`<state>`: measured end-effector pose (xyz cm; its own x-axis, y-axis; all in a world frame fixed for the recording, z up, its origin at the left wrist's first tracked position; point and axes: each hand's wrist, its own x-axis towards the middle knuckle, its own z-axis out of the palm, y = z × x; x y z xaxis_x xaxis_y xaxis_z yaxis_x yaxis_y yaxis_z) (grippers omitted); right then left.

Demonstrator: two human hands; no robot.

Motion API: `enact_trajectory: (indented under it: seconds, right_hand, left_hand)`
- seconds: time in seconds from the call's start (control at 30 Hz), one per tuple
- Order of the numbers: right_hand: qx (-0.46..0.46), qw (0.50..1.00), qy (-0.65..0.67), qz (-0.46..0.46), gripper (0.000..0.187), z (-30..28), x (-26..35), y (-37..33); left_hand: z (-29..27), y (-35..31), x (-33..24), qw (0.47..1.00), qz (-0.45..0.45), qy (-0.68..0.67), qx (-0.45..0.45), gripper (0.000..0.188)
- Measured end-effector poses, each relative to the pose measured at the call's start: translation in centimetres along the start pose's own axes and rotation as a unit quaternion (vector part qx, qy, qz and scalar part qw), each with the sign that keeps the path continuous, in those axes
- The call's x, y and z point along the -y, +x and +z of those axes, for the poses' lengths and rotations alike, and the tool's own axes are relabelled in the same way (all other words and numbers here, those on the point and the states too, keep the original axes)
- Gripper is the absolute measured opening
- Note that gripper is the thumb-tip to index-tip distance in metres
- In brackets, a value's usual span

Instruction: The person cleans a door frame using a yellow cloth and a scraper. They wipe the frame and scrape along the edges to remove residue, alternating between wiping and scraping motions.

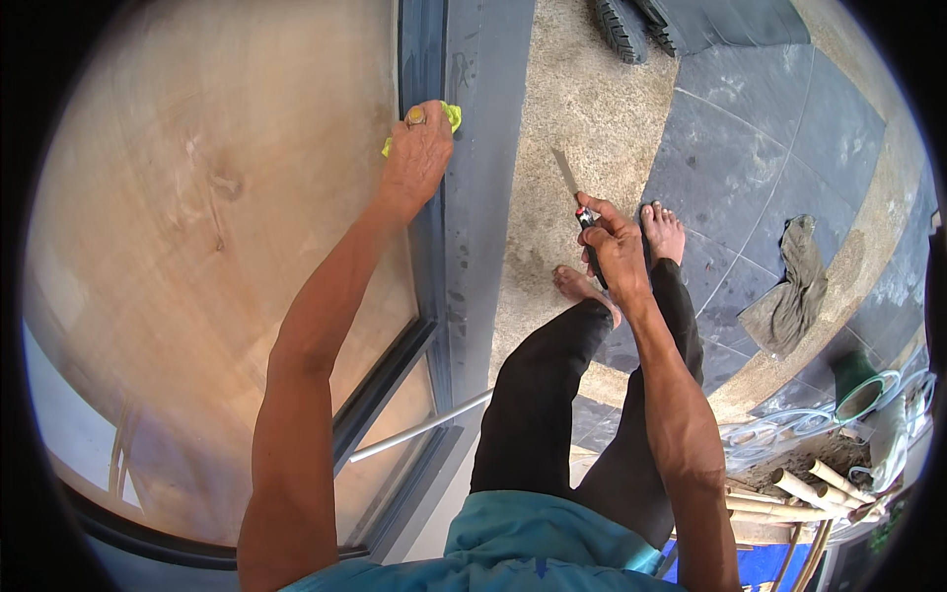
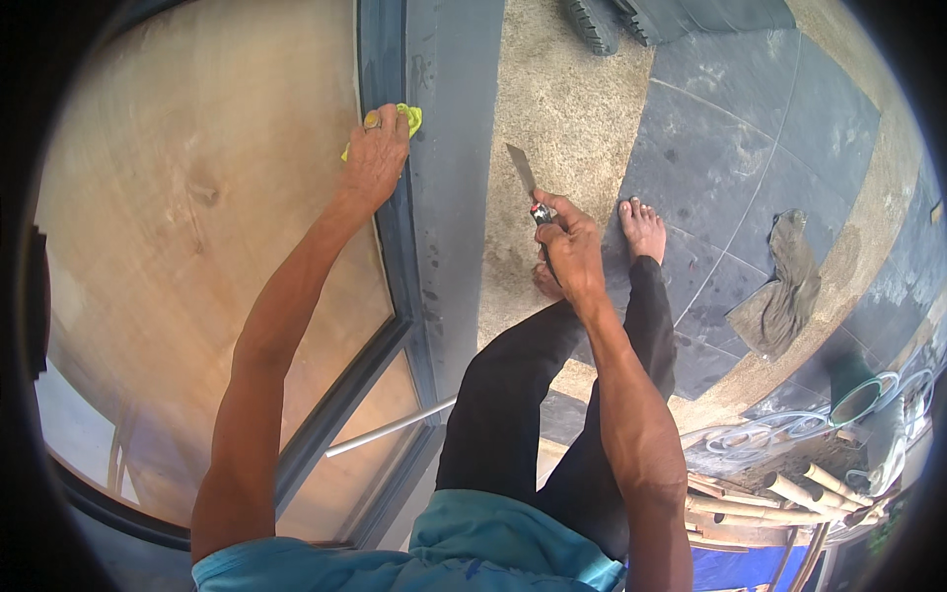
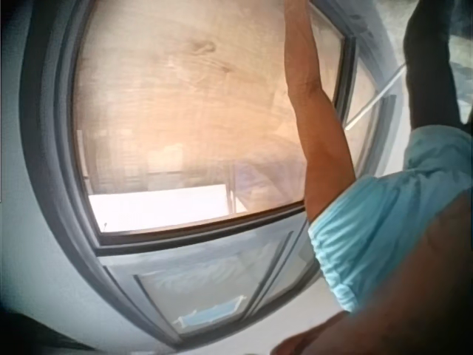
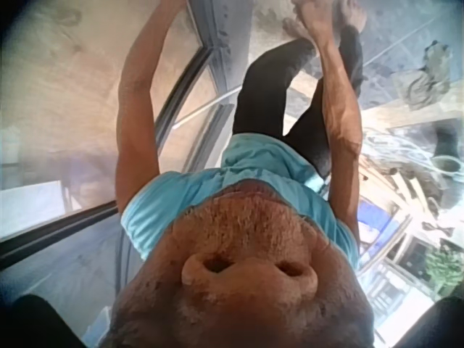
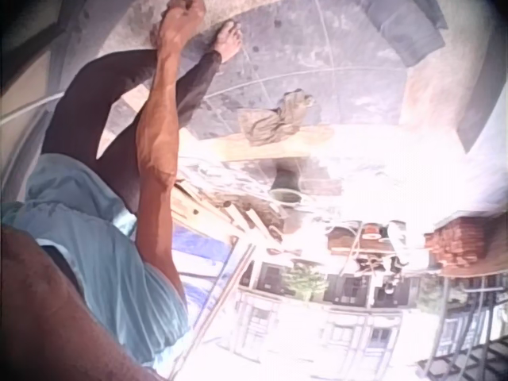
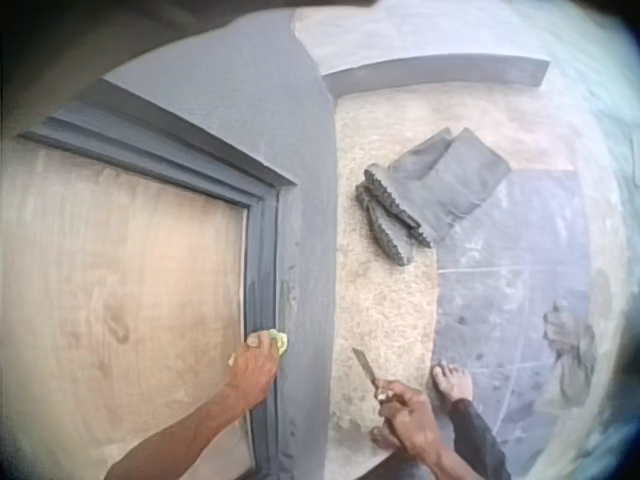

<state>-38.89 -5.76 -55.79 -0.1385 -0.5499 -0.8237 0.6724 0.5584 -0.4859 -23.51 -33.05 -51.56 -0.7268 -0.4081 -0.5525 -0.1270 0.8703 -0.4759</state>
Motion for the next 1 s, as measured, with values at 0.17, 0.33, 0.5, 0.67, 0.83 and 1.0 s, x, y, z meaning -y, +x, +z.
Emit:
enact_trajectory:
  seconds: [0.17, 0.33, 0.5, 0.67, 0.83, 1.0]
  right_hand:
    - [-0.004, 1.000, -0.008, 0.011, 0.051, 0.5, 1.3, -0.5]
    - [0.015, 0.999, -0.028, -0.011, 0.051, 0.0, -0.2, 0.2]
    - [0.010, 1.000, -0.025, -0.003, 0.049, 0.3, -1.3, 0.0]
    - [0.003, 1.000, -0.009, 0.005, 0.049, 0.4, -1.5, -0.3]
    - [0.015, 1.000, -0.021, 0.015, 0.050, 1.2, -1.0, -0.5]
    - [0.017, 1.000, -0.021, 0.005, 0.051, 0.6, -1.6, -0.4]
  left_hand:
    - [2.2, -4.5, -0.8, 0.999, 0.017, -0.034, -0.013, 0.044]
    - [0.7, 1.0, 1.8, 0.998, -0.010, 0.001, -0.068, 0.030]
    - [2.6, -5.3, -1.9, 0.999, 0.014, -0.024, 0.044, 0.056]
    - [4.3, -11.8, -5.7, 0.994, 0.058, -0.032, 0.088, 0.062]
    - [3.4, -6.3, -1.5, 0.999, 0.044, -0.014, -0.022, 0.027]
    - [1.9, -5.3, -3.1, 0.997, 0.041, 0.067, 0.024, 0.043]
